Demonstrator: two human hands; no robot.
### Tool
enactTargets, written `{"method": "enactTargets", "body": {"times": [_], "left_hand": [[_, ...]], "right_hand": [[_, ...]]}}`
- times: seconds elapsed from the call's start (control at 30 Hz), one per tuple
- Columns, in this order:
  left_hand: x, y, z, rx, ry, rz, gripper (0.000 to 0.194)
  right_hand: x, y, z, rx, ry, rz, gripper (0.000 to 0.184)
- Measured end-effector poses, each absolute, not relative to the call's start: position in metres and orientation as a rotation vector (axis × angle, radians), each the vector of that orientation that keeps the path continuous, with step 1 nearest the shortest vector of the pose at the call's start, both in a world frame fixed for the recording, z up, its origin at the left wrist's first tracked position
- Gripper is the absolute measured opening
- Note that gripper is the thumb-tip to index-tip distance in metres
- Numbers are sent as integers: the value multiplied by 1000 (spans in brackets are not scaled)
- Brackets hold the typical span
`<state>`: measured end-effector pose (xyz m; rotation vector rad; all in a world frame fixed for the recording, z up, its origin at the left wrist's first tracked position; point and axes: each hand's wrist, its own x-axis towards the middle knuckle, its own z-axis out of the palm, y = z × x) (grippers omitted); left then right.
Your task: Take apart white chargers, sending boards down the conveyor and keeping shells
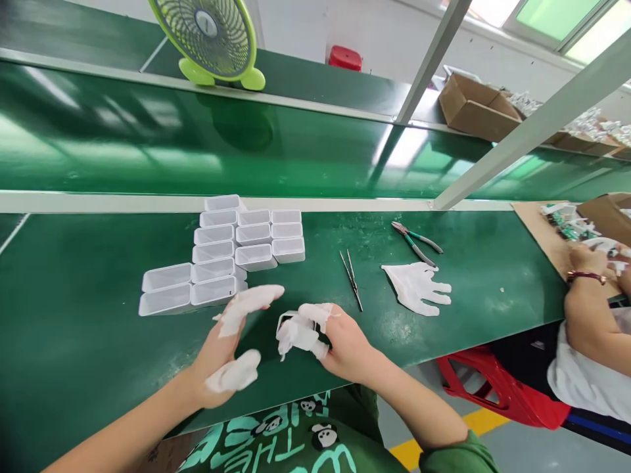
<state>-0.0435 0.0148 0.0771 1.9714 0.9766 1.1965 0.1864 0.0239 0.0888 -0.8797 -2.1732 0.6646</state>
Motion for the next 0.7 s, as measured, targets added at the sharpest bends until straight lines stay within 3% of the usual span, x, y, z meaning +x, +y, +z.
{"method": "enactTargets", "body": {"times": [0.1,0.23,0.37,0.57,0.7], "left_hand": [[-40,10,86,2297,841,1246,51],[-33,5,86,2596,964,1328,10],[-36,7,83,2722,996,1354,21],[-39,7,86,2672,844,1450,18],[-37,7,86,2846,706,1283,29]], "right_hand": [[182,11,76,-1014,-2122,705,45],[176,3,71,-1071,-2067,636,48],[176,0,72,-1137,-2040,606,46],[179,-6,72,-1146,-1977,634,48],[177,-7,71,-1122,-1955,660,54]]}}
